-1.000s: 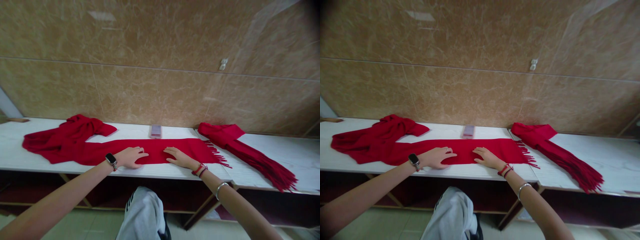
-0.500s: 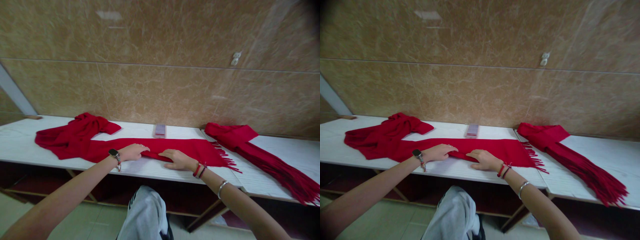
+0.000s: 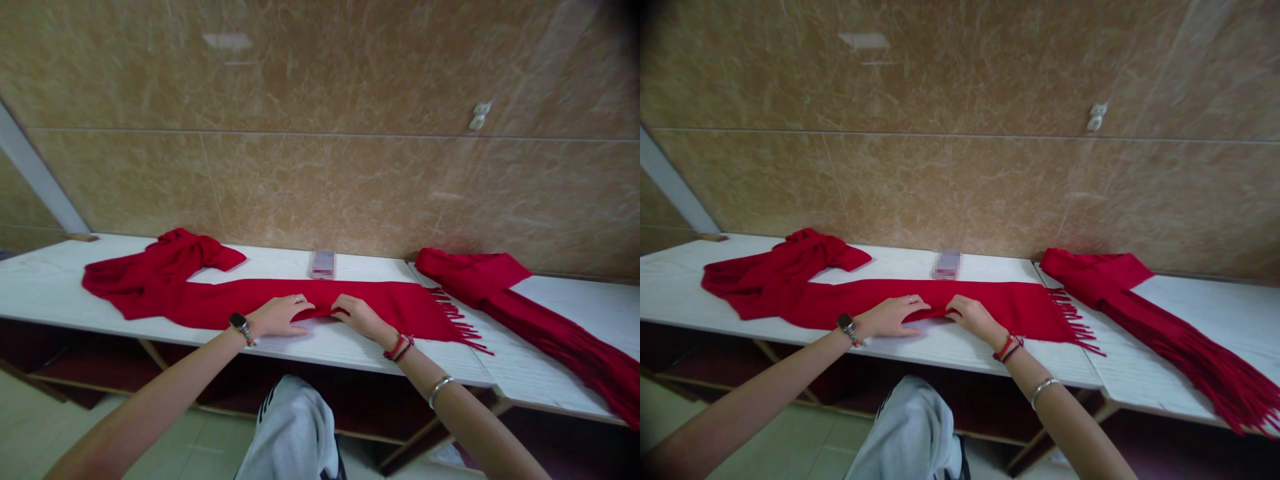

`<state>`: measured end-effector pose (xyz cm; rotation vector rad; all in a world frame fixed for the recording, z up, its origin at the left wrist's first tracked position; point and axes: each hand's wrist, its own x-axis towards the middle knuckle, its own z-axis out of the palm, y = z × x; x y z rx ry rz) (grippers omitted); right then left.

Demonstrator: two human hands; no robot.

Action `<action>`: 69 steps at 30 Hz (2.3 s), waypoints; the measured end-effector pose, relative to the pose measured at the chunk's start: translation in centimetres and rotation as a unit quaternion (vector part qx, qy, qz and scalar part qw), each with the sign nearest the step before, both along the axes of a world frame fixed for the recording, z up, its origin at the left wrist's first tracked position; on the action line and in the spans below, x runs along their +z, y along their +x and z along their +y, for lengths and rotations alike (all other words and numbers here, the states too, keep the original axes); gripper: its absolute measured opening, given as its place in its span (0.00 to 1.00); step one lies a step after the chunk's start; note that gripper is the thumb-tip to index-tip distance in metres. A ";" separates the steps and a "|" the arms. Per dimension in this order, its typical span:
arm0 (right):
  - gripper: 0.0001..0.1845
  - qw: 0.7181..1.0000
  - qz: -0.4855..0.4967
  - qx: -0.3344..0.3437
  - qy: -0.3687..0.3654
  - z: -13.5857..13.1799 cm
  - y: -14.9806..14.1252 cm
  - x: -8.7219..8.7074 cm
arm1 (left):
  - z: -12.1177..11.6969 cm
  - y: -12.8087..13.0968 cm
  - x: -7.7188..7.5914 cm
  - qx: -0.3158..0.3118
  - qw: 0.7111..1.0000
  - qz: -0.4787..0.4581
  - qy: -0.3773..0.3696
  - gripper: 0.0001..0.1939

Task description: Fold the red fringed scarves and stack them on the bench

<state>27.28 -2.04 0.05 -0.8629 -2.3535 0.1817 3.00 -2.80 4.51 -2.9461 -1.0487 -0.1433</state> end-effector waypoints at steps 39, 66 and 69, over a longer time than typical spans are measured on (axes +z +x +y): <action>0.09 0.974 -0.164 -0.088 0.132 -2.4 1.6 -0.3 | -0.7 4.6 -4.6 0.012 0.987 -0.161 0.019 0.16; 0.15 0.976 -0.136 -0.156 0.068 -3.4 7.3 -0.9 | -0.1 4.2 -4.9 0.015 0.995 -0.097 -0.020 0.21; 0.15 0.967 -0.170 -0.166 0.089 -3.6 9.1 -1.5 | 0.2 4.2 -5.0 0.027 0.996 -0.080 -0.030 0.23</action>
